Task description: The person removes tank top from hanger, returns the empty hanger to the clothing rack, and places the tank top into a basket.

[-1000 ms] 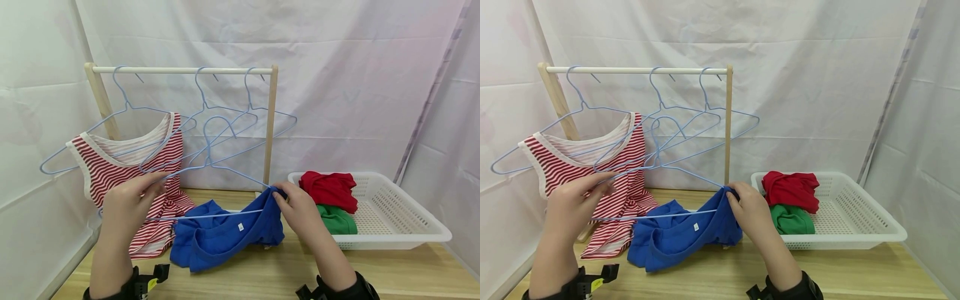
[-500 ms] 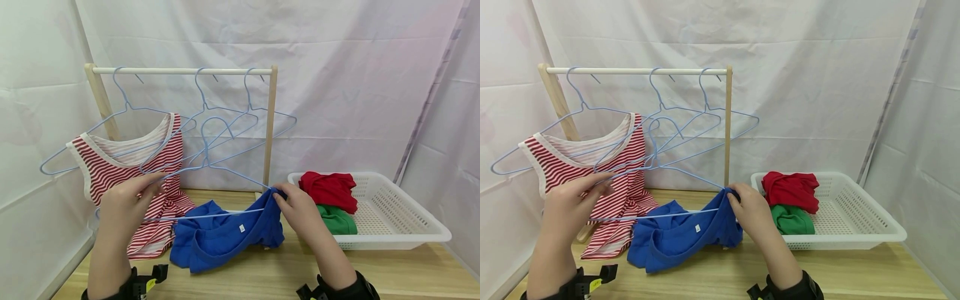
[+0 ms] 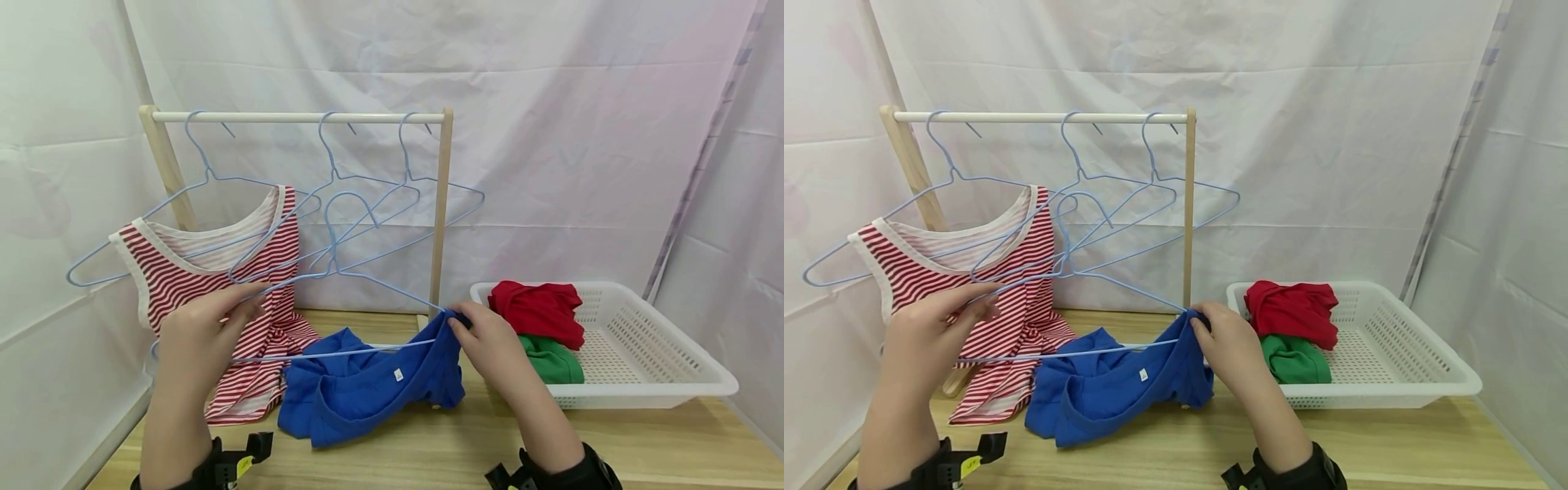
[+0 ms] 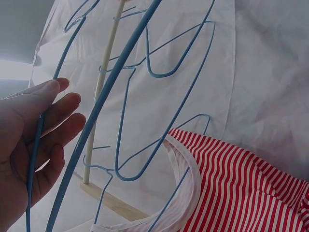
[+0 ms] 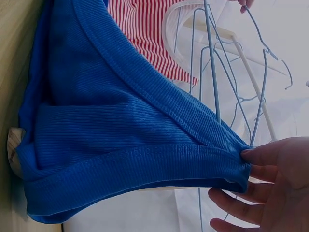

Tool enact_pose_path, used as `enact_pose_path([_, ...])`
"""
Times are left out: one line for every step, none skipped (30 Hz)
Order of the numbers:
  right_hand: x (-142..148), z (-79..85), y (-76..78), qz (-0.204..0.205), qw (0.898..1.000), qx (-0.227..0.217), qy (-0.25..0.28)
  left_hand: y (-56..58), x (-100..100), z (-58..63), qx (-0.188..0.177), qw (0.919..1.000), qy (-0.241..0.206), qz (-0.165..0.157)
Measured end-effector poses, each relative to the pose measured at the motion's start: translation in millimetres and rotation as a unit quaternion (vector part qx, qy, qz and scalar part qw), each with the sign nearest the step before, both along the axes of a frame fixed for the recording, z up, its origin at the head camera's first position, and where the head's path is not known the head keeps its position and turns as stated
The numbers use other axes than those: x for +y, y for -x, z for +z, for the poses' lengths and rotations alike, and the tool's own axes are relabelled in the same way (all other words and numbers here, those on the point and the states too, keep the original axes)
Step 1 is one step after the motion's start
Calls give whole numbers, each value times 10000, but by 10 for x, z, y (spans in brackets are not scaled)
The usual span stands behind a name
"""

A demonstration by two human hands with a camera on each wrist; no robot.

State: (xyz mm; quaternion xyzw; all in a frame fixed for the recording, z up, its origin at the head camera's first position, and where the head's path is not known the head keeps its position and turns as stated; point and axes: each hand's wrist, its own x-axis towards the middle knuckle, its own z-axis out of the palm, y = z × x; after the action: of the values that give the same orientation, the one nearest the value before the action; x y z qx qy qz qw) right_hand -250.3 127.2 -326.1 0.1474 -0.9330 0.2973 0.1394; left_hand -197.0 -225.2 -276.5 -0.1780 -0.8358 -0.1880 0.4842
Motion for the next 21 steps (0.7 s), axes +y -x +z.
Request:
enact_pose_path([1, 1, -1, -10, 10000, -14, -14, -1, 0, -1, -5, 10000, -3, 4])
enact_pose_path([2, 1, -1, -24, 10000, -29, -29, -1, 0, 0, -22, 10000, -4, 9])
enact_pose_path([3, 0, 0, -37, 10000, -42, -41, -2, 1, 1, -37, 10000, -5, 15])
enact_pose_path([5, -2, 2, -47, 10000, -53, -53, -2, 0, 2, -44, 10000, -2, 17])
enact_pose_path([7, -1, 3, -55, 9999, -63, -69, -2, 1, 2, -45, 10000, -2, 15])
enact_pose_path([8, -3, 6, -71, 9999, -74, -82, -2, 1, 2, -47, 10000, 2, 17])
enact_pose_path([8, -5, 7, -82, 9999, -81, -96, -2, 0, 4, -46, 10000, 7, 17])
enact_pose_path([8, -7, 10, -92, 9999, -88, -111, -1, 1, 4, -41, 10000, 10, 11])
enact_pose_path([8, -9, 13, -103, 9998, -92, -122, 0, 0, 5, -42, 10000, 15, 13])
enact_pose_path([8, -11, 16, -112, 9998, -97, -134, 0, -1, 5, -44, 10000, 21, 14])
enact_pose_path([8, -13, 18, -119, 9998, -103, -144, 1, -2, 6, -46, 10000, 20, 14])
enact_pose_path([8, -15, 20, -123, 9998, -110, -147, 0, -3, 6, -57, 10000, 22, 19])
enact_pose_path([7, -17, 23, -128, 9997, -117, -150, 0, -5, 5, -61, 10000, 24, 16])
enact_pose_path([8, -19, 26, -132, 9997, -126, -147, -1, -5, 3, -68, 10000, 21, 17])
enact_pose_path([7, -20, 28, -135, 9997, -138, -142, -2, -8, 3, -78, 10000, 18, 17])
enact_pose_path([7, -22, 31, -136, 9997, -146, -141, -3, -9, 2, -80, 10000, 13, 9])
enact_pose_path([7, -24, 33, -137, 9997, -156, -137, -4, -10, 1, -83, 10000, 12, 5])
enact_pose_path([8, -26, 36, -138, 9997, -170, -132, -4, -10, 0, -85, 10000, 11, 2])
enact_pose_path([8, -28, 39, -140, 9997, -182, -128, -5, -11, 0, -89, 10000, 8, -1])
enact_pose_path([9, -30, 42, -140, 9996, -193, -126, -5, -11, -2, -83, 10000, -2, -8])
enact_pose_path([10, -31, 44, -142, 9996, -203, -128, -6, -12, -2, -84, 10000, -15, -15])
